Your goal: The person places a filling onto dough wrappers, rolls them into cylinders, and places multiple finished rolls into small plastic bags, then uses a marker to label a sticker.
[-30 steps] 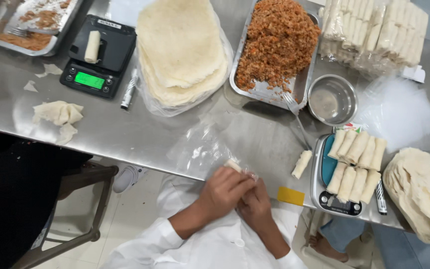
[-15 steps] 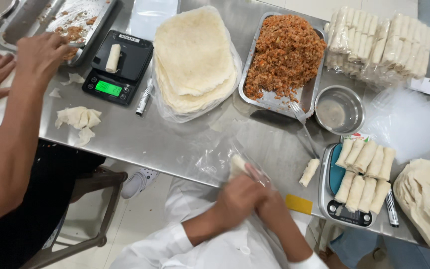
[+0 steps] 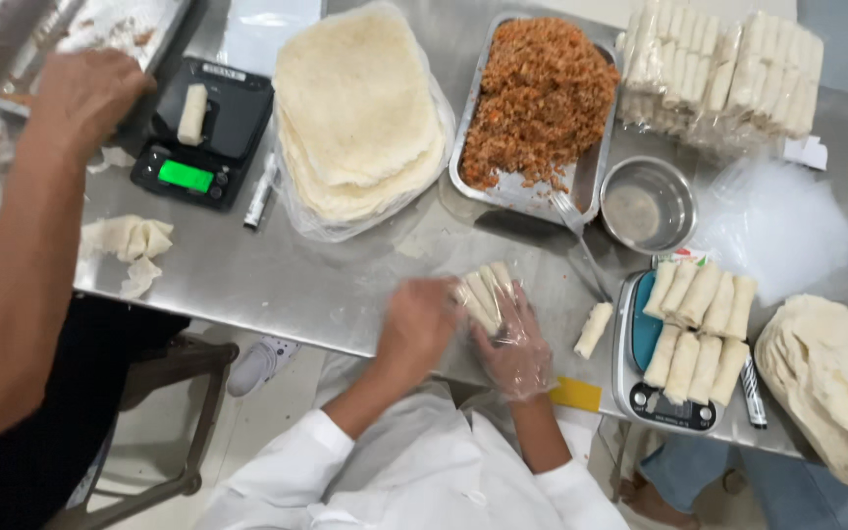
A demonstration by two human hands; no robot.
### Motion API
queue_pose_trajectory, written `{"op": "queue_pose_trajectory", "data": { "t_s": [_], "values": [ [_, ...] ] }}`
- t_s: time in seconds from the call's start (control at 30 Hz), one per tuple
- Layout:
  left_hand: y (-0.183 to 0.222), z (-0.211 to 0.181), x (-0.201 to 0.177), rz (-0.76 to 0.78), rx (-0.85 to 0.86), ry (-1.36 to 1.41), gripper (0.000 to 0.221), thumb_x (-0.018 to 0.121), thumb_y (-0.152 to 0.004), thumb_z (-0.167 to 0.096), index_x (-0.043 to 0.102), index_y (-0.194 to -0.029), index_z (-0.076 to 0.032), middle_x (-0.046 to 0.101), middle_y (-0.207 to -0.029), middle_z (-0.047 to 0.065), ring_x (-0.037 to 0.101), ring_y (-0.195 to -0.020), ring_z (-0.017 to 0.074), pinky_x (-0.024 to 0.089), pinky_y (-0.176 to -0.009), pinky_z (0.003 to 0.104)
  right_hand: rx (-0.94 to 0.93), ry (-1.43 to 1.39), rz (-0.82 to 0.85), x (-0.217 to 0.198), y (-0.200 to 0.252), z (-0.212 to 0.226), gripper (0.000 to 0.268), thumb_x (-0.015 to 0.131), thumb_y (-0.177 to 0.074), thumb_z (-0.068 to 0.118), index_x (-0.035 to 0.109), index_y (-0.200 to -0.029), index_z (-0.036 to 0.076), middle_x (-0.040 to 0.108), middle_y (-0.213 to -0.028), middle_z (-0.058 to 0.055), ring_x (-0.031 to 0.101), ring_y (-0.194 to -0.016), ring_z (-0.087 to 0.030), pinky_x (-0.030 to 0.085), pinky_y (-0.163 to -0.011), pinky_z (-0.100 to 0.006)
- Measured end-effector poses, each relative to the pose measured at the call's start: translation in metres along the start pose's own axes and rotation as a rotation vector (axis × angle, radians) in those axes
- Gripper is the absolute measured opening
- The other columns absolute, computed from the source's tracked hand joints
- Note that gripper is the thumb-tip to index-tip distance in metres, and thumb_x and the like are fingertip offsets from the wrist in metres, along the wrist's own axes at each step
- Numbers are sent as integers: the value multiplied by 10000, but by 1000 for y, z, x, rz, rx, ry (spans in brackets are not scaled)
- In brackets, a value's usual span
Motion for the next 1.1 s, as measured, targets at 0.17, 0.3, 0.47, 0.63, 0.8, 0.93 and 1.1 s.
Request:
{"op": "queue_pose_trajectory", "data": {
  "t_s": [0.17, 0.3, 0.47, 0.63, 0.8, 0.93, 1.1],
  "values": [
    [-42, 60, 27, -644, 256, -95, 301, 572, -1012, -244, 570, -1273, -93, 634, -908, 76, 629, -936, 301, 485, -820, 453, 69, 42, -162, 7, -2, 2, 595, 891, -744, 477, 739, -1289, 293, 721, -1326, -27, 739, -1076, -270, 656, -776, -407],
    [-39, 59, 30, -556, 258, 101, 130, 575, -1026, -194, 608, -1105, -96, 645, -827, 91, 639, -864, 316, 498, -795, 425, 278, -152, -145, 33, 7, -36, 486, 896, -773, 401, 760, -1202, 219, 691, -1380, -54, 684, -1200, -276, 624, -922, -413],
    [-27, 52, -1, -680, 325, -301, 151, 663, -911, -128, 723, -1023, -208, 583, -809, 35, 618, -782, 270, 498, -688, 427, 247, -296, 209, 0, 9, -27, 812, 797, -841, 312, 444, -1571, 262, 385, -1662, -17, 502, -1389, -341, 476, -1148, -458],
    [-38, 52, 11, -733, 507, -401, 93, 682, -923, -161, 725, -979, -222, 522, -816, 6, 553, -786, 216, 453, -689, 357, -241, -157, -514, -11, 0, 6, 145, 735, -929, 260, 697, -981, 130, 718, -923, -102, 682, -717, -261, 599, -673, -437],
    [-47, 75, -1, -771, 558, -400, 168, 676, -923, -185, 736, -1067, -247, 553, -835, 38, 604, -780, 255, 506, -674, 396, 187, -206, -93, -21, 10, -8, 192, 635, -1011, 320, 686, -1126, 174, 666, -1134, -8, 723, -1009, -263, 599, -836, -411],
    [-44, 66, -39, -763, 364, -583, 171, 724, -877, -183, 766, -995, -299, 572, -919, 12, 604, -846, 242, 501, -670, 381, 173, -602, 216, -86, 30, -20, 443, 712, -912, 127, 603, -1336, 61, 633, -1255, -158, 573, -1175, -378, 460, -1017, -490],
    [-68, 3, -22, -919, 654, -492, 136, 725, -875, -59, 777, -958, -153, 650, -928, 123, 650, -761, 319, 524, -608, 432, 426, 155, -388, -181, 82, -134, 149, 830, -1039, 165, 788, -911, 103, 655, -749, -70, 613, -739, -297, 483, -802, -399]
  ]
}}
Point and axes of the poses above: each hand's wrist, its own y-axis away from the middle knuckle, its own x-axis out of the palm, z = x × y, the point moved 1 cm from there along -y, towards the middle knuckle
